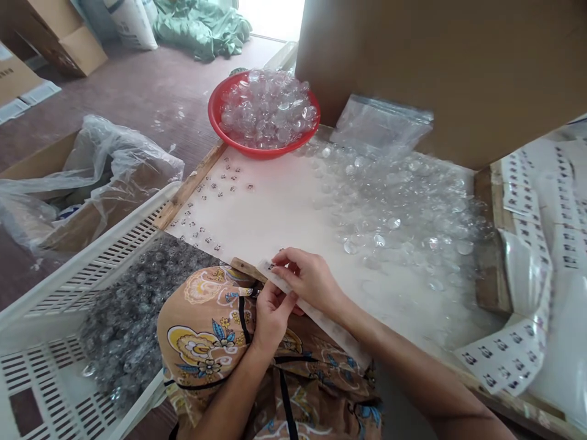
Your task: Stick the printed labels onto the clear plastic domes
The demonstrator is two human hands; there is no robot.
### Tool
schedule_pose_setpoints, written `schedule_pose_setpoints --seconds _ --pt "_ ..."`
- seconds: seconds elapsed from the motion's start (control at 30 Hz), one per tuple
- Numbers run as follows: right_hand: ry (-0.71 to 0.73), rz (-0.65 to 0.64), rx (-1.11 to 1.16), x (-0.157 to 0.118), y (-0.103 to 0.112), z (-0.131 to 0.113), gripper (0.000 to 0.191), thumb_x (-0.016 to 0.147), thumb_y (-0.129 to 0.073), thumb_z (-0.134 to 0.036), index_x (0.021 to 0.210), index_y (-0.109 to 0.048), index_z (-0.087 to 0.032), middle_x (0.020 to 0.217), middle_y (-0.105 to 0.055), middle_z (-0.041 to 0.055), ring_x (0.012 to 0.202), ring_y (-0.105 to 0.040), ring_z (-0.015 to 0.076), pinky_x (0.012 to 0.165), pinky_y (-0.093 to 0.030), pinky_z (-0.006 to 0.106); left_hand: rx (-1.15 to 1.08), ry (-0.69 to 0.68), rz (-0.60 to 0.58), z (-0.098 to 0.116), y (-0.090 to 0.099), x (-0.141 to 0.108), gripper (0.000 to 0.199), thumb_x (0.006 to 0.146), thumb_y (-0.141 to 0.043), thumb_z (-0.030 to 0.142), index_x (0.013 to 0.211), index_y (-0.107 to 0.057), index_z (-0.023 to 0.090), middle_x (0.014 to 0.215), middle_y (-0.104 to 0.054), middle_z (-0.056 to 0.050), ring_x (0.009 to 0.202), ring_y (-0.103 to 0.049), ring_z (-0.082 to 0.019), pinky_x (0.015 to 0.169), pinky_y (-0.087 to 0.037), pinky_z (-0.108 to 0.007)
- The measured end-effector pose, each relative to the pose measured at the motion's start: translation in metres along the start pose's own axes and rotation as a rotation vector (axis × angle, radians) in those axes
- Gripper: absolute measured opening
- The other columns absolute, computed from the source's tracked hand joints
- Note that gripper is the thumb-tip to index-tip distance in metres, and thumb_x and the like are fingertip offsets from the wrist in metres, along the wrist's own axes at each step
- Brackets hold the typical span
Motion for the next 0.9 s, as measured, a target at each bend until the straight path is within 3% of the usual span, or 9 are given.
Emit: schedule_pose_setpoints --seconds 0.1,0.2,0.33,0.43,0.5,0.9 --pt "0.108 0.122 -0.101 -0.009 0.005 -0.015 0.012 0.091 -0.055 -0.02 0.089 -0.067 -0.022 0.092 -0.07 0.005 0.083 -0.065 0.0164 0.073 -0.05 0.028 -0.006 -0.02 0.015 0.001 0.001 0.001 0.03 0.073 -0.079 0.036 0.086 -0.062 0.015 0.065 -0.061 0.003 0.049 -0.056 -0.01 0.047 -0.052 -0.022" --pt "0.133 0.207 0.017 -0.009 0.029 -0.01 0.011 0.09 -0.057 -0.023 0.085 -0.067 -0.022 0.103 -0.067 0.0074 0.092 -0.064 0.0174 0.077 -0.051 0.029 0.001 -0.009 0.039 0.003 0.001 0.0 0.03 0.071 -0.08 0.036 0.083 -0.062 0.015 0.067 -0.063 0.002 0.054 -0.058 -0.011 0.048 -0.053 -0.022" --pt "-0.156 0.232 0.178 0.003 0.061 0.053 0.015 0.084 -0.063 -0.034 0.079 -0.062 -0.02 0.069 -0.06 0.0003 0.062 -0.054 0.0129 0.056 -0.045 0.025 0.036 0.035 0.034 0.003 -0.001 -0.002 0.031 0.071 -0.078 0.038 0.084 -0.062 0.015 0.073 -0.066 -0.001 0.06 -0.062 -0.014 0.048 -0.056 -0.025" --pt "-0.327 0.108 0.153 0.004 0.058 0.096 0.019 0.08 -0.063 -0.039 0.077 -0.061 -0.02 0.064 -0.057 -0.0013 0.056 -0.049 0.012 0.052 -0.04 0.025 0.047 0.04 0.039 0.003 0.0 -0.002 0.029 0.071 -0.077 0.037 0.08 -0.061 0.016 0.071 -0.065 -0.001 0.06 -0.062 -0.015 0.048 -0.057 -0.026" --pt "-0.377 0.057 0.121 0.002 0.052 0.111 0.019 0.077 -0.062 -0.039 0.076 -0.061 -0.02 0.065 -0.058 -0.001 0.056 -0.049 0.0122 0.052 -0.039 0.026 0.048 0.042 0.038 0.003 0.0 -0.001 0.028 0.071 -0.077 0.037 0.079 -0.06 0.016 0.071 -0.064 -0.001 0.061 -0.062 -0.015 0.048 -0.057 -0.026" --pt "-0.347 0.04 -0.102 0.005 0.04 0.104 0.009 0.077 -0.059 -0.029 0.074 -0.061 -0.02 0.066 -0.06 -0.0009 0.06 -0.052 0.0133 0.059 -0.039 0.026 0.048 0.041 0.033 0.001 0.0 -0.001 0.029 0.071 -0.077 0.038 0.079 -0.06 0.016 0.071 -0.064 -0.001 0.061 -0.061 -0.014 0.048 -0.057 -0.025"
Point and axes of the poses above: each hand's wrist, its own x-axis towards the middle knuckle, its own y-axis out of the back of the hand, z = x × y, the point moved 9 cm from there along x, towards the middle knuckle
